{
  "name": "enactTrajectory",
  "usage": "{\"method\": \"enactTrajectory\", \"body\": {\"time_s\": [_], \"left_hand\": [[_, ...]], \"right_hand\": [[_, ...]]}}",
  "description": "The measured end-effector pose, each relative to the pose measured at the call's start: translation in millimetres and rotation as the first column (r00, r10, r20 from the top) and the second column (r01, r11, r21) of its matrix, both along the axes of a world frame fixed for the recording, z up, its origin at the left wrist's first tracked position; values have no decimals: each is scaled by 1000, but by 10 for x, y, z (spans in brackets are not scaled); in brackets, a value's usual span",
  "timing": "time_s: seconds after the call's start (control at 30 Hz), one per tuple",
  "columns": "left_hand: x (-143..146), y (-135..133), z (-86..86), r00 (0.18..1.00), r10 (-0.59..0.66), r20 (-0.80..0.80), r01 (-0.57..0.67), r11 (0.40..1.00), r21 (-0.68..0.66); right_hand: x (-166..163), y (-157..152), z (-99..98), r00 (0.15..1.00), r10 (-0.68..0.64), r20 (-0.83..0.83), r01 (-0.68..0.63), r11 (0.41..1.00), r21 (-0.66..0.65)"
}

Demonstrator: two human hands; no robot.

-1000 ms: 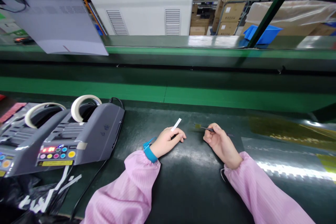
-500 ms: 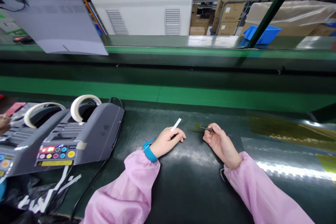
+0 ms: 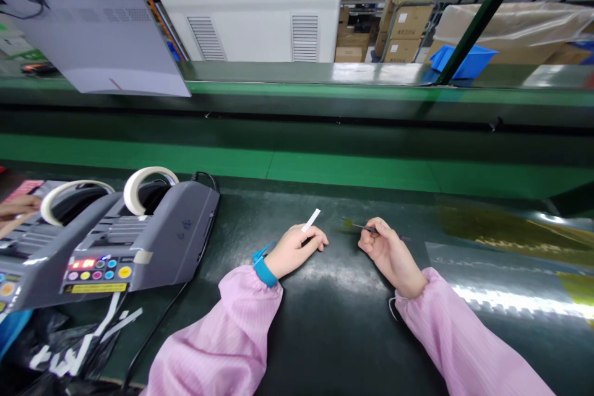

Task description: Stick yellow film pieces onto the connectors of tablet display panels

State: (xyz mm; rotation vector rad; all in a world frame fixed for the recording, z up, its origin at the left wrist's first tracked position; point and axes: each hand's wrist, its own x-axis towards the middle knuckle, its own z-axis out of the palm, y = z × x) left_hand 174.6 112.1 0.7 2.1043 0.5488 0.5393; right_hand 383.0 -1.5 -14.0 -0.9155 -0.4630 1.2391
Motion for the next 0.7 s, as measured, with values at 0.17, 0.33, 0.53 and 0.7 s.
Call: {"method": "enactTrajectory", "body": {"time_s": [0.17,0.33,0.53,0.7], "left_hand": [[1,-3,11,1000,-2,-3,2,1000,0],[-4,-4,2,1000,-3,-10,3,1000,-2],[-8,1,-14,1000,-5,-3,5,1000,8],[-6,-5,-9,1000,-8,6,8,1000,20]], "right_hand": [[0,0,-5,1000,1,4,-1,1000,5],[4,-2,-14,1000,7,12,-7,1000,8],[-8,1,8,1000,5,11,-5,1000,5],[-12,3,21,1000,2,9,-2,1000,-1]]}}
